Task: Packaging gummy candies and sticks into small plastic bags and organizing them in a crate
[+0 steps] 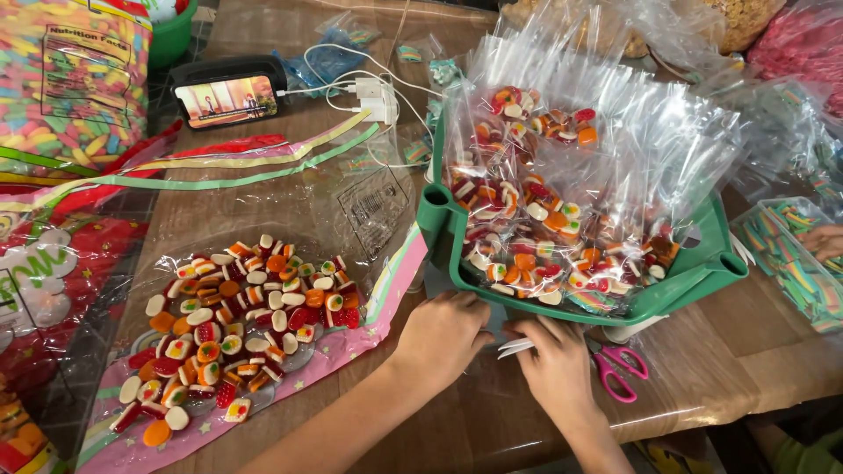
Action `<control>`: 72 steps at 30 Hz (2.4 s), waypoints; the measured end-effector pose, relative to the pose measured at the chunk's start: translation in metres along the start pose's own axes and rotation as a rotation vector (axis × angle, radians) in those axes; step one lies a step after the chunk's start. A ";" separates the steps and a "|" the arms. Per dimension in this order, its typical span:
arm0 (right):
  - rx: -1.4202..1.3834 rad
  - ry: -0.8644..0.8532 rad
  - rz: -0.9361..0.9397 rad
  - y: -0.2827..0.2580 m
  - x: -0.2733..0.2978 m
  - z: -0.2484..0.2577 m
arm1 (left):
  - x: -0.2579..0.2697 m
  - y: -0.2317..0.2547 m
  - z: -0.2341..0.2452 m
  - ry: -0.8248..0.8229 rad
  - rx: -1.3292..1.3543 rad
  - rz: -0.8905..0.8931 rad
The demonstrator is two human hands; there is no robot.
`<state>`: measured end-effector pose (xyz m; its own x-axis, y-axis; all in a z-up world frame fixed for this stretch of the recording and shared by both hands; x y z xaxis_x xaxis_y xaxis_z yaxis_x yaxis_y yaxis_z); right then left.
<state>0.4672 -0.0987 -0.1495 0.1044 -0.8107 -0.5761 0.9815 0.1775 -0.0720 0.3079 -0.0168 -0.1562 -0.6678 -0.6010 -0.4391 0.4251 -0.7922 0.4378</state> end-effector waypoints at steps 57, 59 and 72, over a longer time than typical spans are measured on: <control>-0.178 -0.528 0.139 -0.170 -0.129 0.010 | 0.200 -0.107 0.360 0.463 0.014 0.347; -0.070 -0.667 0.208 -0.193 -0.122 0.002 | 0.223 -0.141 0.354 0.541 -0.053 0.522; 0.310 -0.680 0.661 -0.245 -0.099 -0.073 | 0.173 -0.109 0.348 0.398 -0.717 0.094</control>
<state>0.2043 -0.0216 -0.1340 0.6193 -0.7661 0.1718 0.6816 0.6332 0.3667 -0.0665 0.0020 -0.0071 -0.4008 -0.5540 -0.7297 0.8451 -0.5311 -0.0610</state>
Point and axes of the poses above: each hand's wrist, its own x-axis away from the middle knuckle, its own z-axis out of the back of the hand, y = z × x, the point moved 3 cm from there along -x, towards the middle knuckle, and after that the axes turned 8 degrees about x, right-handed, at the moved point
